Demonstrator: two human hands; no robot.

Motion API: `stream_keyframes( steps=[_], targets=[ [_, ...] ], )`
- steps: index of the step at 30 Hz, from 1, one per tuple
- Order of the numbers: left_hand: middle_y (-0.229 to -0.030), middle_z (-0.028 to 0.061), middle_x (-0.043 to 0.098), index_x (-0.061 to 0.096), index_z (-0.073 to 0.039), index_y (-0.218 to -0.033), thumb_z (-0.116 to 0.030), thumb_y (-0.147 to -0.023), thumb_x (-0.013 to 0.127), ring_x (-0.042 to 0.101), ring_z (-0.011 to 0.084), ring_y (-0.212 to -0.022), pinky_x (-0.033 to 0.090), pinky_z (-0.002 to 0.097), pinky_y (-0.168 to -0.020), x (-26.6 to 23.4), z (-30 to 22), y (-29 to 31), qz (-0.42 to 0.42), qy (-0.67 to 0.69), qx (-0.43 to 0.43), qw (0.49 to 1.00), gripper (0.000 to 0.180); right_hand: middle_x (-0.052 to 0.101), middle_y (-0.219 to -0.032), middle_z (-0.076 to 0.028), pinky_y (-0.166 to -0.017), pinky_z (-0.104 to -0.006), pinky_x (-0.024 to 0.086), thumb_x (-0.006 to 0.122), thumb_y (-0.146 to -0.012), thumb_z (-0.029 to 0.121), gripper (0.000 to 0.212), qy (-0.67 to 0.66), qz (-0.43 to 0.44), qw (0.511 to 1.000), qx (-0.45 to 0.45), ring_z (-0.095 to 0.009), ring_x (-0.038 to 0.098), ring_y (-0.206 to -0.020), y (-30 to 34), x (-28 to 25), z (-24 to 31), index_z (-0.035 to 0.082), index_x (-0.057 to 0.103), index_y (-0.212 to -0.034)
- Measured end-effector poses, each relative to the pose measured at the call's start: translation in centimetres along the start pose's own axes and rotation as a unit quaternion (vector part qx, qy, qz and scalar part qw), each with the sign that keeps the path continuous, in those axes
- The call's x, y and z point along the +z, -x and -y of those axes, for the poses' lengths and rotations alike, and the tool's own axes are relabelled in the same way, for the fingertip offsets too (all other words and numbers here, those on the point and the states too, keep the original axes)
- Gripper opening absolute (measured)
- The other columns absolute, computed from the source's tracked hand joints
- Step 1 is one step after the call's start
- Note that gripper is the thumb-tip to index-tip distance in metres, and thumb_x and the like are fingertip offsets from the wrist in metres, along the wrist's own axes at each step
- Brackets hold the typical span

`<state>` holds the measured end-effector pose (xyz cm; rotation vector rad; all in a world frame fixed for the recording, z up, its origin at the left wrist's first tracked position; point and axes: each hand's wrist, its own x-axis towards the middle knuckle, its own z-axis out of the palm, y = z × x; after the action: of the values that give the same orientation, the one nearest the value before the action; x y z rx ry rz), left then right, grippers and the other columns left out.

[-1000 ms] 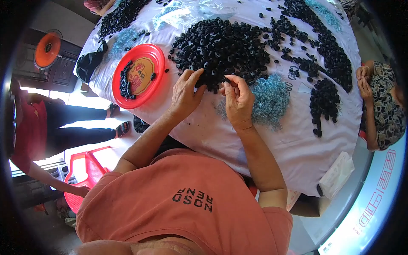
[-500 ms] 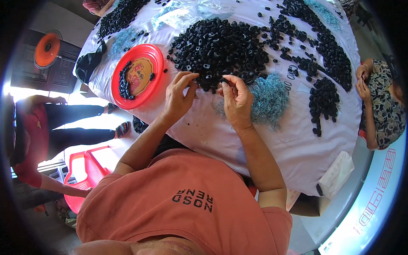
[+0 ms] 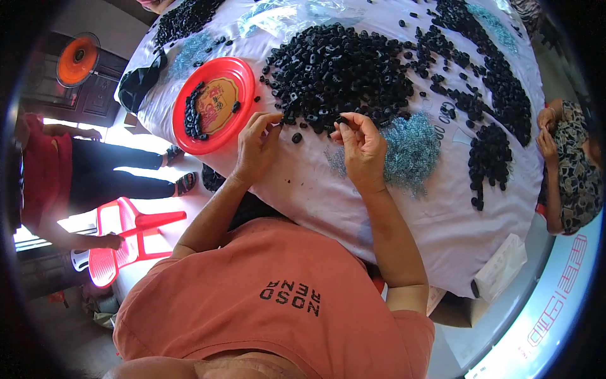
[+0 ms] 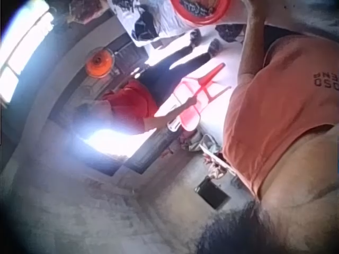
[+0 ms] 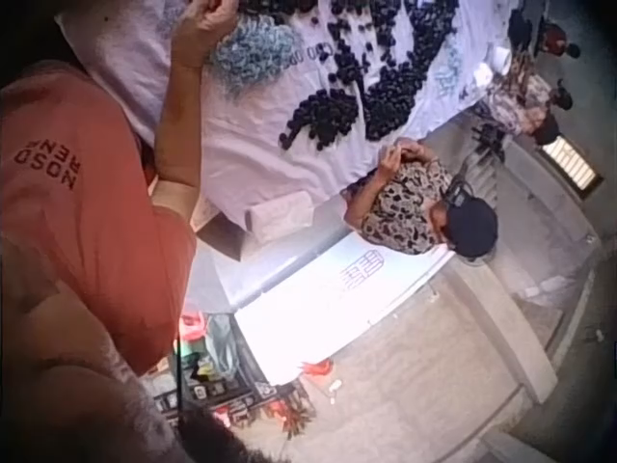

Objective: The person passes a tray filled with plastic components to another person, then picks up black plastic pieces and small fasteners from the table and assembles them together by hand.

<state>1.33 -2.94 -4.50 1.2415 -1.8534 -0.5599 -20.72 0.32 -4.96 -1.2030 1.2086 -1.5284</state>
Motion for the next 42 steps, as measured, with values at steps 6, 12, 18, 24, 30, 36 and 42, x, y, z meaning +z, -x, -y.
stream_keyframes(
  steps=[6,12,18,24,30,36,42],
  targets=[
    [-0.088,0.0107,0.061,0.063,-0.002,-0.100,0.005,-0.083,0.062,0.060,0.0230,-0.067,0.046,0.0307,-0.058,0.1,0.6,0.3,0.004,-0.011,0.001,1.000,0.019,0.068,-0.092,-0.006,-0.073,-0.0248,0.056,0.060,-0.094,0.001,0.015,-0.060,0.014,0.997,0.045,-0.011,0.067,-0.079,0.1,0.0,-0.4,0.000,0.061,-0.109],
    [-0.087,0.0112,0.060,0.063,-0.002,-0.097,0.003,-0.084,0.062,0.060,0.0247,-0.066,0.047,0.0324,-0.058,0.1,0.7,0.2,0.007,-0.014,0.019,1.000,0.014,0.069,-0.093,-0.008,-0.071,-0.0250,0.057,0.059,-0.095,0.004,0.013,-0.132,-0.005,0.988,0.085,-0.013,0.068,-0.079,-0.4,-0.4,-0.3,0.001,0.062,-0.108],
    [-0.087,0.0117,0.060,0.064,-0.002,-0.097,0.003,-0.085,0.061,0.060,0.0260,-0.068,0.048,0.0334,-0.060,0.3,0.8,-0.2,0.000,-0.035,0.011,0.999,0.014,0.070,-0.093,-0.009,-0.071,-0.0247,0.057,0.061,-0.095,0.006,0.014,-0.166,-0.001,0.981,0.102,-0.013,0.068,-0.078,-0.4,-0.7,0.0,0.001,0.063,-0.108],
    [-0.090,0.0119,0.059,0.063,-0.004,-0.104,0.003,-0.083,0.060,0.060,0.0269,-0.069,0.048,0.0344,-0.062,0.2,0.8,-0.3,0.009,-0.041,-0.013,0.999,0.022,0.070,-0.095,-0.009,-0.071,-0.0247,0.057,0.062,-0.094,0.006,0.015,-0.162,0.013,0.981,0.105,-0.013,0.069,-0.080,-0.4,-0.7,-0.5,0.002,0.064,-0.108],
    [-0.094,0.0128,0.059,0.062,-0.005,-0.107,-0.001,-0.082,0.062,0.061,0.0271,-0.073,0.049,0.0367,-0.065,0.0,1.0,-0.2,0.033,-0.072,-0.027,0.997,0.025,0.070,-0.096,-0.009,-0.072,-0.0248,0.057,0.061,-0.094,0.006,0.017,-0.151,0.020,0.982,0.107,-0.013,0.069,-0.081,-0.4,-0.6,-0.3,0.002,0.064,-0.111],
    [-0.095,0.0132,0.058,0.062,-0.005,-0.106,-0.002,-0.082,0.062,0.061,0.0297,-0.075,0.048,0.0378,-0.066,0.2,1.2,-0.4,0.034,-0.069,-0.019,0.997,0.024,0.070,-0.097,-0.009,-0.073,-0.0250,0.057,0.059,-0.095,0.006,0.019,-0.132,0.034,0.984,0.119,-0.014,0.069,-0.082,-0.4,-0.7,-0.1,0.002,0.064,-0.113],
    [-0.089,0.0099,0.058,0.064,-0.003,-0.102,0.001,-0.080,0.065,0.057,0.0212,-0.068,0.047,0.0310,-0.061,0.0,1.6,-0.1,0.032,-0.066,-0.001,0.997,0.022,0.070,-0.098,-0.009,-0.073,-0.0245,0.057,0.057,-0.096,0.006,0.020,-0.126,0.045,0.981,0.138,-0.014,0.069,-0.082,-0.4,-0.6,0.1,0.002,0.063,-0.115]
  ],
)
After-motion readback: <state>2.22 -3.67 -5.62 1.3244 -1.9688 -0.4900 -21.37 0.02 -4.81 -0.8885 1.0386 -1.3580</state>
